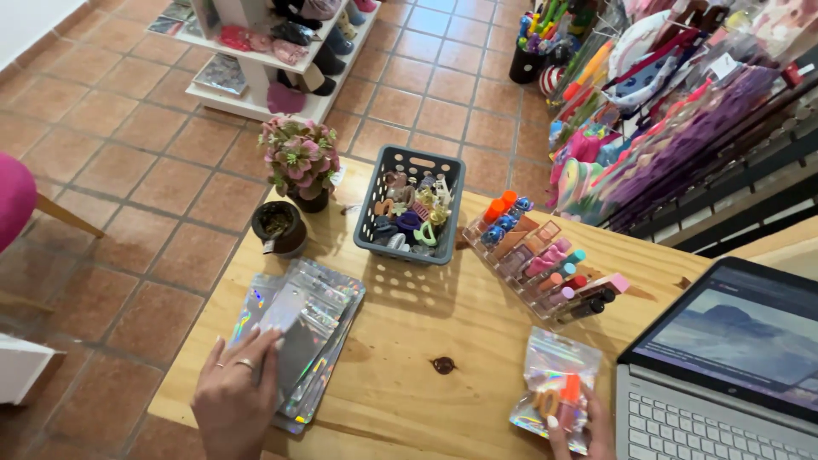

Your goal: Packaging small beauty products into individual plastic bags at a checkout counter

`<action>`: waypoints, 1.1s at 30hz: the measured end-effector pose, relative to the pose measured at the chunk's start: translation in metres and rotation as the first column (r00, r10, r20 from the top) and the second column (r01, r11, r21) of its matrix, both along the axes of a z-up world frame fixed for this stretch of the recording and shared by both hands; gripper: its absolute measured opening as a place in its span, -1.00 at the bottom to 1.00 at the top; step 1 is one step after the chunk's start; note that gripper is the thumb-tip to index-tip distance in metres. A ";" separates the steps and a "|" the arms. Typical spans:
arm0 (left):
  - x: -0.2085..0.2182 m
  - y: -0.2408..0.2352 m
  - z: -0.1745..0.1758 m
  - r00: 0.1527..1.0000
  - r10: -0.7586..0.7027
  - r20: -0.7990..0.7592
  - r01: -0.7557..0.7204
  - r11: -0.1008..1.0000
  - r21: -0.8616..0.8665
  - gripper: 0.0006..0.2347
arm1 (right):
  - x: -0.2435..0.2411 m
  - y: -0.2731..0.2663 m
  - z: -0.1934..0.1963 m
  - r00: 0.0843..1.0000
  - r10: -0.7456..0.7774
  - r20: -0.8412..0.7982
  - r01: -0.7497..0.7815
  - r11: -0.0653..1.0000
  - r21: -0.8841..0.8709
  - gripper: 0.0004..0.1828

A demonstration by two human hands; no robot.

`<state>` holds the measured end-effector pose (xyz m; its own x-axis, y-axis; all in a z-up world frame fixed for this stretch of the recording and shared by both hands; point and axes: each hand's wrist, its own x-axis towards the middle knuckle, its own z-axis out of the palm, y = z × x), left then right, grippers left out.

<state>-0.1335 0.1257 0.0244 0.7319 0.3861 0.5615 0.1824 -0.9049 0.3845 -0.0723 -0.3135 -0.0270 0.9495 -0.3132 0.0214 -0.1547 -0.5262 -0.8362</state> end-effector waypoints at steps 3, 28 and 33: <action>-0.003 -0.005 0.025 0.978 -0.030 0.205 0.053 0.993 -0.106 -0.86 | -0.010 -0.016 -0.027 0.989 0.104 0.103 -0.062 0.934 -0.351 -0.29; 0.004 -0.171 0.053 0.583 -0.794 0.173 0.810 0.586 -0.037 -0.67 | -0.001 0.105 0.095 0.899 0.433 0.067 -0.409 0.777 0.479 -0.52; 0.023 -0.116 0.058 0.676 -0.674 0.297 0.736 0.625 -0.258 -0.70 | 0.005 0.106 0.037 0.876 0.466 0.121 -0.419 0.615 0.668 -0.65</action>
